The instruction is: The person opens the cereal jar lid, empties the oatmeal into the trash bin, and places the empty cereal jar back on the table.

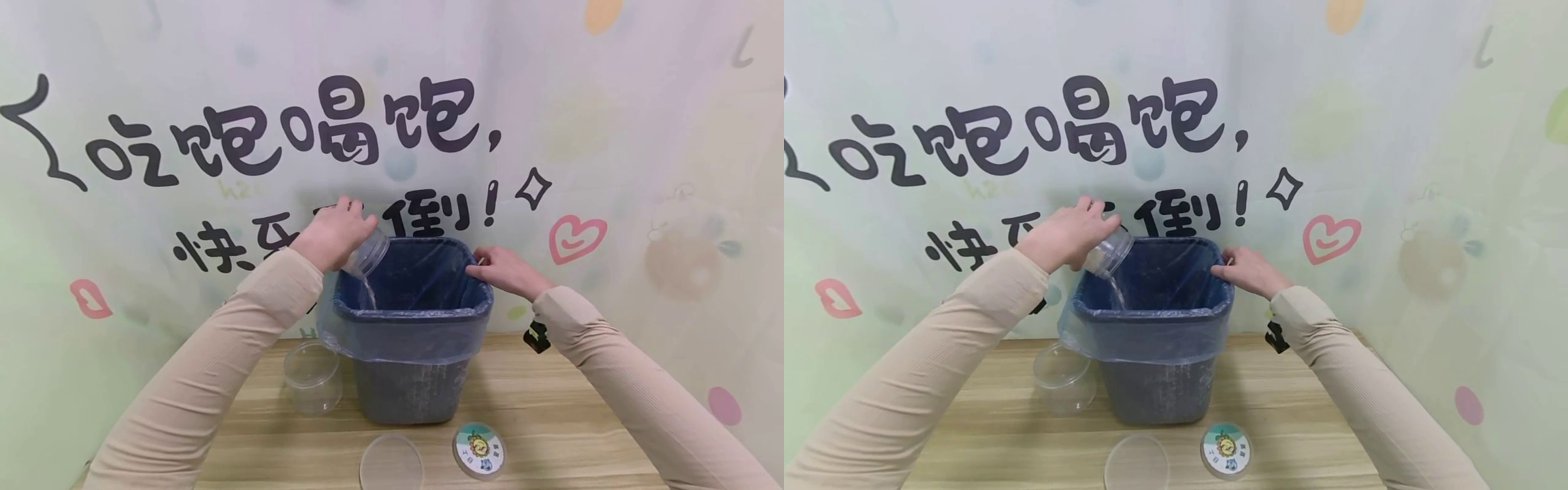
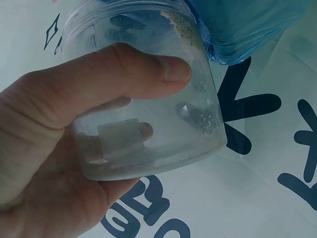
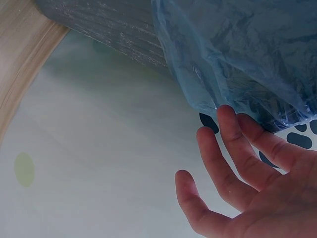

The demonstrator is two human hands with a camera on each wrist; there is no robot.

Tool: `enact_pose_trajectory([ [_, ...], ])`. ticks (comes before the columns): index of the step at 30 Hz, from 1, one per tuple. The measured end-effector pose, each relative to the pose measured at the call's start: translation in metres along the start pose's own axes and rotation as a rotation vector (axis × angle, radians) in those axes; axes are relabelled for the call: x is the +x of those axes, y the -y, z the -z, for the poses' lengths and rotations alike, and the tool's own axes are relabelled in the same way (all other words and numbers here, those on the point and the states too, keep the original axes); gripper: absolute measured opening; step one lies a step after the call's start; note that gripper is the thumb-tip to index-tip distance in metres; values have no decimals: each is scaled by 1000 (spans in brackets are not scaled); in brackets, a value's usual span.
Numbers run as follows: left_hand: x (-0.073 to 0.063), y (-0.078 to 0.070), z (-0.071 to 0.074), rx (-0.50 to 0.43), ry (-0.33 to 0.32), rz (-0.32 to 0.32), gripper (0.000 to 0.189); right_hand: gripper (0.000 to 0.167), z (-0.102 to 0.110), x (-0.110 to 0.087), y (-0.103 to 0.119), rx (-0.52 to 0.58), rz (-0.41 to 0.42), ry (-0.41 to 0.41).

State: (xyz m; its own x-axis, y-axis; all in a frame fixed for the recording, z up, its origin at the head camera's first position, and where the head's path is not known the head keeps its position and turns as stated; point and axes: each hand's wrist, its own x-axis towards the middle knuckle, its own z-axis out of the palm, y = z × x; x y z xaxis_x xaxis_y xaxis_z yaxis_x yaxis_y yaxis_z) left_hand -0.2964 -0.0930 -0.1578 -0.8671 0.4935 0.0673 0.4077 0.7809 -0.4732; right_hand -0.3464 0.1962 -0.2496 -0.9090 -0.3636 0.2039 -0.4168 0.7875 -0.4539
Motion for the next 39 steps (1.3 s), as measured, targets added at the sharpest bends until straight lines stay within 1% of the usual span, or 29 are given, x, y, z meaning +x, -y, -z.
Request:
enact_pose_trajectory([
  [2,1,0,0,0,-2,1,52,34,0,0,0,3,0,3],
  [3,5,3,-6,5,-21,-7,51,34,0,0,0,4,1,2],
  [9,4,3,-6,30,-37,-11,49,34,-1,0,-1,3,2,-2],
  [10,0,1,-1,32,-23,-5,49,34,-1,0,-1,1,1,-2],
  [11,0,0,0,37,-24,-6,50,34,-1,0,-1,-1,0,-3],
  [13,0,-1,1,42,-30,-10,49,35,-1,-1,0,-3,-2,-4],
  [19,2,-4,4,41,-11,2,51,34,-1,-1,1,-4,-2,-4],
  [23,3,-5,5,38,0,18,53,34,-1,-1,1,3,-2,-2],
  [27,5,-7,5,45,10,32,60,34,-1,-1,0,10,-3,-3],
  [33,7,-11,5,52,13,61,56,34,-1,0,-1,4,-5,-2],
  [37,8,-13,5,66,-17,62,47,34,-2,1,-3,5,-5,0],
  [39,11,-12,2,74,-66,63,39,34,-2,2,-2,6,-4,-1],
])
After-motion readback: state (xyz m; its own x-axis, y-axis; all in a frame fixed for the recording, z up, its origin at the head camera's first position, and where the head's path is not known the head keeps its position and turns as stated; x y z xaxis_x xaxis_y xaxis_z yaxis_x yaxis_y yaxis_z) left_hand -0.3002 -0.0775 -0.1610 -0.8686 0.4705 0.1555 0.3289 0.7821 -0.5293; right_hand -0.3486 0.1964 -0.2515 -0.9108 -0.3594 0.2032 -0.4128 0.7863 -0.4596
